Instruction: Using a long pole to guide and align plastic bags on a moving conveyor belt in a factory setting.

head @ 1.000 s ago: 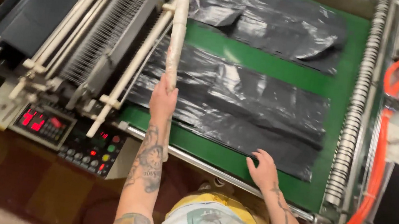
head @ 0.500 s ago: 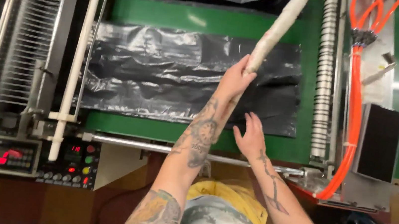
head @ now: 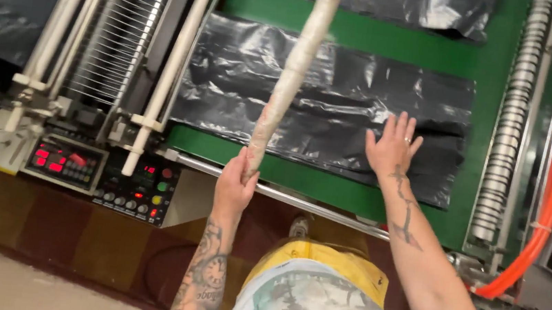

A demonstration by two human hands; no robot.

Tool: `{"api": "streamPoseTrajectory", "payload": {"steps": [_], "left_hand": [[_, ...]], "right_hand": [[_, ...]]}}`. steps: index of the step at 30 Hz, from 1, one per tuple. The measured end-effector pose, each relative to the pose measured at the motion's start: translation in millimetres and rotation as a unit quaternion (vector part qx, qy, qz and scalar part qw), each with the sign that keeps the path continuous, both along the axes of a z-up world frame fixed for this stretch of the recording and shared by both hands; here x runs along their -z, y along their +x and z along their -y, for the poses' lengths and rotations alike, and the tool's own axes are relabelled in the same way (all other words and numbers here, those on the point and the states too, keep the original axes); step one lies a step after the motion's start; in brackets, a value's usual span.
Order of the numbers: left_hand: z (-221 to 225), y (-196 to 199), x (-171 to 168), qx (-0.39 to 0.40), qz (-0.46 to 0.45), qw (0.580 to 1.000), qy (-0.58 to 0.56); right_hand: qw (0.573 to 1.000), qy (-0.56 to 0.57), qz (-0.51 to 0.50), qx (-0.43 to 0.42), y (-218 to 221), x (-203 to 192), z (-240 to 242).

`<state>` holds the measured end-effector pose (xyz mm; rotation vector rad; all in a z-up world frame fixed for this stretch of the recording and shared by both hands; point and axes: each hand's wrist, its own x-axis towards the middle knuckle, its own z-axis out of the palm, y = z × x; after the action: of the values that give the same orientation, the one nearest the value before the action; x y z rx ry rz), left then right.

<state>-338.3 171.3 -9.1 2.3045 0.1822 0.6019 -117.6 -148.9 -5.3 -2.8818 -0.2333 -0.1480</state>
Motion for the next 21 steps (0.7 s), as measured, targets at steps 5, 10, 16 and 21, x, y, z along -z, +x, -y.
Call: {"api": "streamPoseTrajectory", "payload": {"steps": [5,10,16,21], "left_hand": [[2.9,-0.9,-9.0,-0.099,-0.005,0.993,-0.058],[-0.5,14.0,-80.8,-0.16,-0.042,0.98,-0.114],[-77.1,64.9,-63.6,-0.206,-0.082,0.975,-0.035],[-78.6,145.6,-82.6,-0.16,-0.114,0.979,-0.045]], "right_hand": [[0.994,-0.058,-0.097,0.013,25.6,41.9,3.5],[0.989,-0.059,-0.136,0.009,22.1,35.6,4.3],[0.959,0.202,0.068,-0.186,-48.4,37.6,-23.9],[0.917,0.284,-0.162,-0.228,-119.0,-11.8,-45.2]]}}
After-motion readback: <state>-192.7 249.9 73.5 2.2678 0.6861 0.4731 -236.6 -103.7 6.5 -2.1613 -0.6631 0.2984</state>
